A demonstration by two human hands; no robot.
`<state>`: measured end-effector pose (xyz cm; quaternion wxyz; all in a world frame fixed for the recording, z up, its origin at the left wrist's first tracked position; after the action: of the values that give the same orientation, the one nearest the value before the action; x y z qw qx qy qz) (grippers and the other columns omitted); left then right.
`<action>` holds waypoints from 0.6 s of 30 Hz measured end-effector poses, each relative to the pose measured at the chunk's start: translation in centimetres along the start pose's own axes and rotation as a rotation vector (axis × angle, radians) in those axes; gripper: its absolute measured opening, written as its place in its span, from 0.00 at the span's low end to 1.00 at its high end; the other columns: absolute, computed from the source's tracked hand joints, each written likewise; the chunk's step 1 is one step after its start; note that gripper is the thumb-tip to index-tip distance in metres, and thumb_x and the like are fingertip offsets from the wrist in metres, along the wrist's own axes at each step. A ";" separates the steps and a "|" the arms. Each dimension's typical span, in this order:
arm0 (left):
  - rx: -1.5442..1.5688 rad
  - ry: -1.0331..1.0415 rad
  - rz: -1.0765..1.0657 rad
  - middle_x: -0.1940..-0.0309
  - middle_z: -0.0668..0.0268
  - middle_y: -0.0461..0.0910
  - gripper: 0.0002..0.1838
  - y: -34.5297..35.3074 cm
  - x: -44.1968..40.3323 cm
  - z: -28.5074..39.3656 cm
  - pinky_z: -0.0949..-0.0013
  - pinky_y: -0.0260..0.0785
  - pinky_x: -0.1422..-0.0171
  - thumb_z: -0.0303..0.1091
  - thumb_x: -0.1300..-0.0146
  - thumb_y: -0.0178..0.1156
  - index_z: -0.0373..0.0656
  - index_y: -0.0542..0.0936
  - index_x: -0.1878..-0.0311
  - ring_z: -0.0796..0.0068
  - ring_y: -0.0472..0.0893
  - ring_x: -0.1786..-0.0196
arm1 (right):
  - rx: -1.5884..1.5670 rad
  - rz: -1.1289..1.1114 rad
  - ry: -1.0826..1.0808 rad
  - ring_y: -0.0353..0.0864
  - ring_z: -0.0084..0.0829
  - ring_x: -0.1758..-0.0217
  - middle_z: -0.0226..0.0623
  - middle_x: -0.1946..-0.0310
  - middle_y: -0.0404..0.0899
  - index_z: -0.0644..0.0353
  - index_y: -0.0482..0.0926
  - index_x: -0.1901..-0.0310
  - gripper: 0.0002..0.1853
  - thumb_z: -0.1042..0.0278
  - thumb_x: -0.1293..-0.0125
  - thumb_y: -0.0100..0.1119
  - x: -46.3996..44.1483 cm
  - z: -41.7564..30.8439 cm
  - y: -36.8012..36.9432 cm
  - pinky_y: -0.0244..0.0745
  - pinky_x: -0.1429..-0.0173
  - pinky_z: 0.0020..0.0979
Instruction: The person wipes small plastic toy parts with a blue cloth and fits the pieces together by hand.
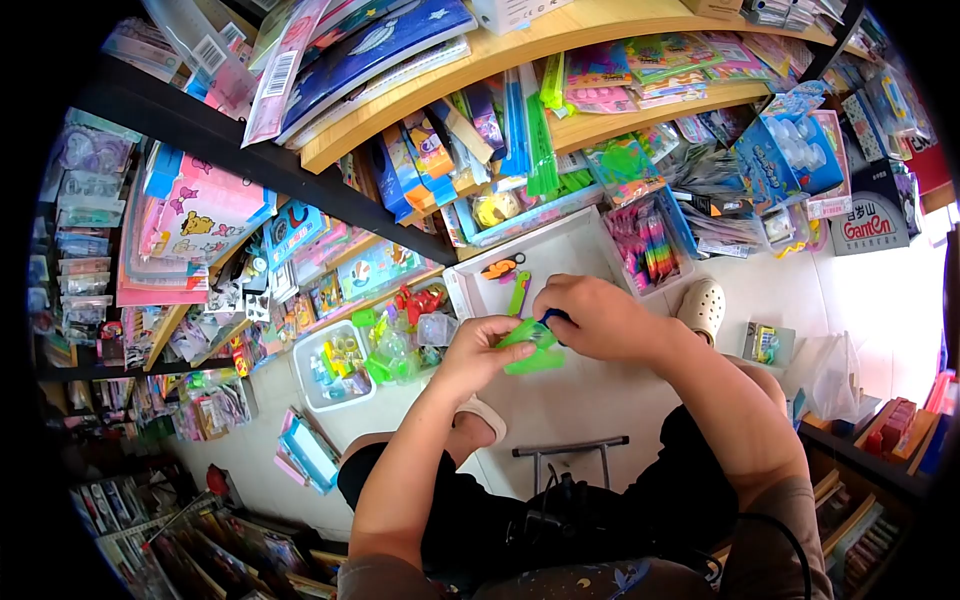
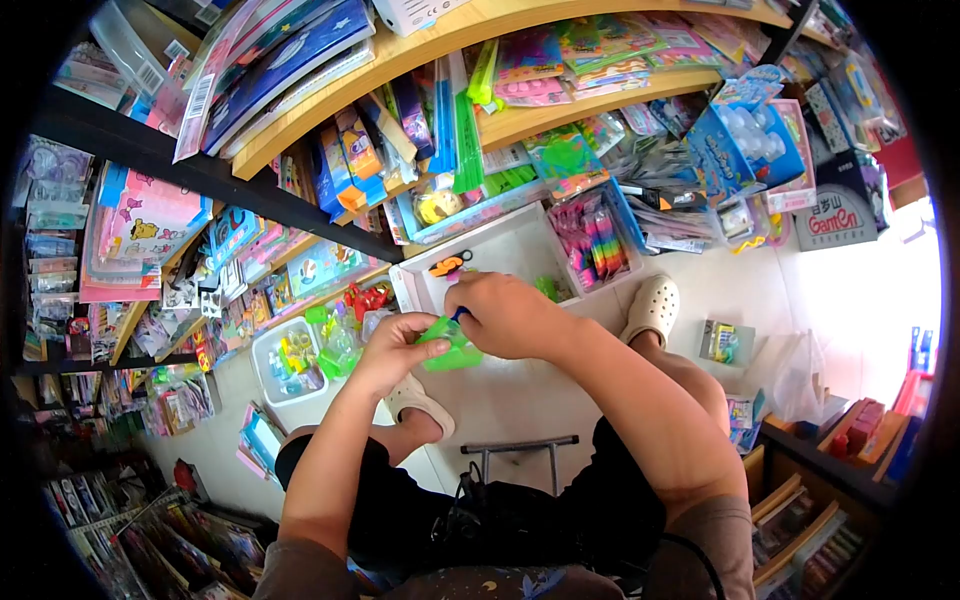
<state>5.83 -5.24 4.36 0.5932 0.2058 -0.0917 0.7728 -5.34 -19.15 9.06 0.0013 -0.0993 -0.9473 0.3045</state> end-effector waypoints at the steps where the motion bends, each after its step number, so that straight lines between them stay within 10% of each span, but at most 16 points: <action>1: 0.073 -0.063 -0.018 0.70 0.69 0.80 0.11 0.2 0.3 0.4 0.75 0.71 0.65 0.27 0.44 0.63 0.36 0.80 0.58 0.82 0.77 0.69 | -0.029 -0.004 0.010 0.77 0.48 0.63 0.45 0.68 0.77 0.62 0.75 0.68 0.05 0.74 0.49 0.56 -0.1 0.3 0.0 0.72 0.56 0.42; 9: 0.163 -0.174 -0.121 0.68 0.66 0.81 0.12 -0.3 0.3 -0.1 0.74 0.74 0.65 0.29 0.43 0.63 0.35 0.80 0.56 0.79 0.80 0.68 | -0.197 -0.020 0.274 0.79 0.45 0.62 0.47 0.68 0.79 0.63 0.77 0.68 0.07 0.73 0.52 0.60 -0.1 0.8 0.4 0.72 0.56 0.38; 18: 0.227 -0.260 -0.073 0.68 0.65 0.81 0.12 -0.7 0.5 0.0 0.72 0.75 0.70 0.33 0.41 0.61 0.36 0.79 0.56 0.77 0.80 0.68 | -0.200 0.013 0.082 0.78 0.35 0.69 0.39 0.71 0.79 0.64 0.78 0.65 0.08 0.77 0.49 0.57 0.3 1.3 1.5 0.72 0.60 0.31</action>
<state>6.41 -4.64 4.52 0.5769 0.3731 -0.0723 0.7230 -5.45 -18.61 7.15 0.0281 -0.1175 -0.9715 0.2039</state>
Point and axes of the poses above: each hand's wrist, its own x-axis away from the middle knuckle, its own y-axis out of the palm, z = x × y, the point moved 3 cm from there along -x, towards the middle knuckle
